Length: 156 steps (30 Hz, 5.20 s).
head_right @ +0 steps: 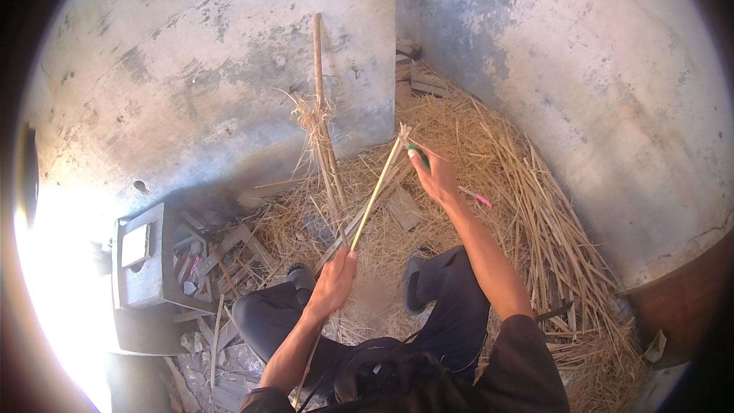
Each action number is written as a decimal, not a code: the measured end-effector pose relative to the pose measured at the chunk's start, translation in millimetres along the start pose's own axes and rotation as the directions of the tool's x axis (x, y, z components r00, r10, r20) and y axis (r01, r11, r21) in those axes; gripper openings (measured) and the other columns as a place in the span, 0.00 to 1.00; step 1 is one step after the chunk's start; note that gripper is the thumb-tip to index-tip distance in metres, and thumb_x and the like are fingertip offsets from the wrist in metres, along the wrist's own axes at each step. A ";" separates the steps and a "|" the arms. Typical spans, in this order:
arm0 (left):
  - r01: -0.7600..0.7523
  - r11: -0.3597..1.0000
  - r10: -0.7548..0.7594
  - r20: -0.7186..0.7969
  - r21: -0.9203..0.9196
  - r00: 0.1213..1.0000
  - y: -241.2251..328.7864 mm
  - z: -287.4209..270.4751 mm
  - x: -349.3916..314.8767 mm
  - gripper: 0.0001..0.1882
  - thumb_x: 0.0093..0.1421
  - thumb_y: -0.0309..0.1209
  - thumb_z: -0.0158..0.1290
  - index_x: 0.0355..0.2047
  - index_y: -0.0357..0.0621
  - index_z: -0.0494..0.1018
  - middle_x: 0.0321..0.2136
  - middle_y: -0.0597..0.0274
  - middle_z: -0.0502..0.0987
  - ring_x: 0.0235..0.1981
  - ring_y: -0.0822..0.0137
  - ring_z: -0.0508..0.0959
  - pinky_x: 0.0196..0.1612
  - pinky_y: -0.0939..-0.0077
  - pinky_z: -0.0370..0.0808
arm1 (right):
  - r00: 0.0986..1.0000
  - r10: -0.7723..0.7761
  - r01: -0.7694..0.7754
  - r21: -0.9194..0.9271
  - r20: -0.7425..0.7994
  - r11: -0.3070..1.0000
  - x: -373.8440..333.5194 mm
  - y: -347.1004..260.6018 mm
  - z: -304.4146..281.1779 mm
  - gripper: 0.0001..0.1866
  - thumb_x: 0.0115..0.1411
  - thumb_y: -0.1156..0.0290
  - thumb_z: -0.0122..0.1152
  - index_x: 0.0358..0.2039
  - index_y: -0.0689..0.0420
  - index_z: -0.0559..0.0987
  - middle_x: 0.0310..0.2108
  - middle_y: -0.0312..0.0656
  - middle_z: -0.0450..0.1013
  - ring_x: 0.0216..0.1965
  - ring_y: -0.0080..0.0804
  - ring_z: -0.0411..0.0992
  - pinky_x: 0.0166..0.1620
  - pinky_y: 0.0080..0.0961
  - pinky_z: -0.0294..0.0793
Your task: The person sits on a straw-covered floor and uses a green utility knife to split long bamboo poles into thin strips. They hold the pole with one hand and carefully shave off sections of the bamboo with the other, creating a pile of processed strips.
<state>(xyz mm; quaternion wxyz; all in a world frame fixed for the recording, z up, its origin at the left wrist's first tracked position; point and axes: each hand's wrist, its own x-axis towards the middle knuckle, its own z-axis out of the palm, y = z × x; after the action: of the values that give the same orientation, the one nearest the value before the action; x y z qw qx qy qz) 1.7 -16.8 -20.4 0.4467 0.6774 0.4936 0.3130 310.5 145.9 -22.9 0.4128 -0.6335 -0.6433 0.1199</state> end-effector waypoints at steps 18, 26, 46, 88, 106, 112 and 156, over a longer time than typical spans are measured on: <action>0.448 0.618 -0.225 0.401 -0.646 0.888 12.8 -25.2 15.0 0.25 0.78 0.47 0.31 0.43 0.41 0.72 0.19 0.76 0.56 0.15 0.80 0.53 0.19 0.80 0.53 | 0.909 -0.164 -0.051 0.493 0.384 0.869 -27.1 -76.7 -2.4 0.19 0.66 0.53 0.67 0.47 0.54 0.84 0.22 0.24 0.67 0.24 0.13 0.61 0.29 0.21 0.61; 0.432 0.624 -0.223 0.382 -0.651 0.897 20.5 -23.8 15.8 0.24 0.80 0.50 0.32 0.42 0.45 0.69 0.19 0.75 0.57 0.15 0.80 0.53 0.19 0.81 0.53 | 0.895 -0.185 -0.045 0.493 0.407 0.869 -26.8 -78.5 -1.7 0.20 0.70 0.51 0.61 0.48 0.54 0.83 0.21 0.24 0.64 0.23 0.15 0.61 0.30 0.22 0.61; 0.077 0.950 -0.105 -0.078 -0.302 0.991 -0.9 -11.6 17.6 0.23 0.79 0.46 0.42 0.34 0.39 0.67 0.21 0.69 0.66 0.23 0.75 0.65 0.28 0.73 0.66 | 0.768 -0.415 0.386 0.164 0.488 0.908 -60.0 -106.4 18.6 0.18 0.70 0.55 0.57 0.46 0.56 0.82 0.33 0.45 0.82 0.28 0.41 0.80 0.33 0.37 0.79; 0.091 0.994 -0.086 -0.075 0.062 0.994 17.5 1.1 -3.3 0.21 0.78 0.44 0.42 0.39 0.36 0.64 0.22 0.34 0.75 0.28 0.29 0.77 0.30 0.44 0.69 | 0.973 -0.180 0.186 -0.027 0.148 0.982 4.3 -29.5 2.9 0.26 0.75 0.44 0.49 0.44 0.53 0.84 0.16 0.30 0.67 0.14 0.21 0.59 0.18 0.27 0.60; 0.218 0.795 -0.243 0.032 -0.565 0.969 16.6 -26.4 9.0 0.16 0.77 0.41 0.45 0.34 0.44 0.67 0.23 0.71 0.64 0.21 0.78 0.62 0.24 0.77 0.61 | 0.750 -0.531 0.467 0.252 0.394 0.848 -67.3 -107.7 22.7 0.16 0.66 0.56 0.62 0.42 0.57 0.80 0.30 0.44 0.79 0.28 0.42 0.80 0.31 0.38 0.77; 0.064 0.918 -0.108 -0.090 -0.392 0.990 -1.8 -18.0 13.7 0.17 0.78 0.40 0.43 0.37 0.40 0.69 0.23 0.70 0.65 0.24 0.77 0.63 0.27 0.74 0.63 | 0.749 -0.530 0.461 0.263 0.398 0.848 -70.3 -109.2 27.1 0.17 0.67 0.55 0.63 0.41 0.57 0.80 0.29 0.46 0.79 0.27 0.44 0.79 0.31 0.38 0.76; 0.190 0.831 -0.202 0.036 -0.523 0.979 17.7 -25.5 12.0 0.24 0.78 0.48 0.42 0.27 0.47 0.62 0.20 0.74 0.62 0.19 0.79 0.59 0.23 0.79 0.57 | 0.803 -0.533 0.514 0.141 0.267 0.846 -62.8 -108.5 26.4 0.16 0.64 0.53 0.63 0.37 0.54 0.82 0.26 0.41 0.80 0.23 0.39 0.79 0.27 0.35 0.77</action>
<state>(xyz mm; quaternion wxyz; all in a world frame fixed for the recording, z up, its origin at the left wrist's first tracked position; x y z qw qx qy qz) -9.7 0.2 5.9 0.6388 0.4724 0.4610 0.3952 205.8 80.0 10.1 0.3483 -0.3932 -0.8432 0.1145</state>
